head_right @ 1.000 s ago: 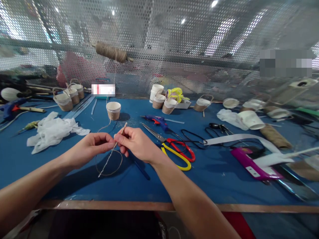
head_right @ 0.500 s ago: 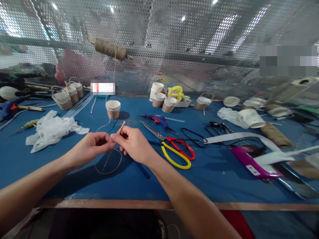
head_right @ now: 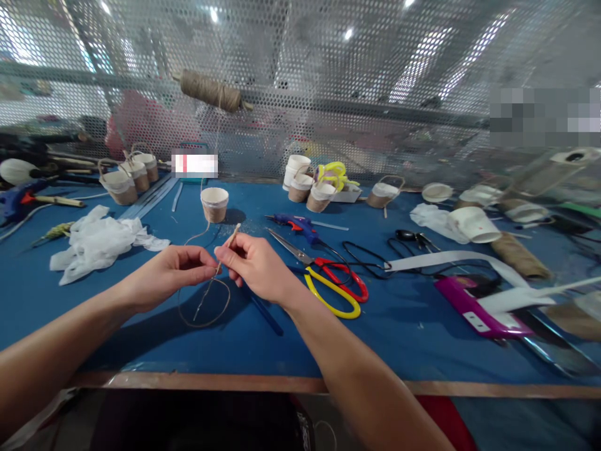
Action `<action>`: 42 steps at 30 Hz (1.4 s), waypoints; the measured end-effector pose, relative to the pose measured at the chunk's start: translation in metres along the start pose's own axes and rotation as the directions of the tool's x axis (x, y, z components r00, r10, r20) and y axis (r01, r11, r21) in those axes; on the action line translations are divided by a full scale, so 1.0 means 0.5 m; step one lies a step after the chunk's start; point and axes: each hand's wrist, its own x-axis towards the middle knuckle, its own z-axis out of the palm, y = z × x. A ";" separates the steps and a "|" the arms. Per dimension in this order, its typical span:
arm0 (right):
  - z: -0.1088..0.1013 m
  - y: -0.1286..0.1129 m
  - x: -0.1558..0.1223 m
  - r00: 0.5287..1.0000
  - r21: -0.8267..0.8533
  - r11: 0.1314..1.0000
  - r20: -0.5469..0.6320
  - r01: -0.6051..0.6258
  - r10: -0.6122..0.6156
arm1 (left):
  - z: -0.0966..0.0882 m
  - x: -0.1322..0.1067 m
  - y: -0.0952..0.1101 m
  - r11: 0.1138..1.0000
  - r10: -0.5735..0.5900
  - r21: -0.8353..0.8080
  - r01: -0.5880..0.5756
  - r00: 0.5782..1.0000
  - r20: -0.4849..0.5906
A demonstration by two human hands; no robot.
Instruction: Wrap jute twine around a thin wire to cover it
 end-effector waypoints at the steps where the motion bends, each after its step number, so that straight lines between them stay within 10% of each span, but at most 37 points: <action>1: 0.000 0.000 0.000 1.000 -0.019 1.000 -0.004 0.001 -0.001 | 0.000 0.000 0.000 1.000 0.004 0.015 -0.004 1.000 -0.008; 9: 0.012 0.008 0.003 0.997 -0.131 0.990 -0.049 0.051 -0.058 | 0.007 0.006 -0.018 1.000 0.003 0.003 -0.003 0.999 -0.032; 16: 0.008 0.006 -0.001 0.993 0.094 0.994 0.097 0.061 -0.070 | 0.005 0.004 -0.015 0.981 -0.070 -0.174 0.081 0.995 0.072; 31: 0.006 0.006 0.003 1.000 -0.138 0.990 0.020 -0.002 0.005 | -0.005 0.004 -0.010 0.981 0.031 0.189 -0.037 0.999 0.036; 42: 0.020 0.015 0.005 0.998 -0.147 0.989 -0.061 0.010 -0.020 | -0.001 0.009 -0.023 0.999 -0.028 0.028 0.027 0.999 0.022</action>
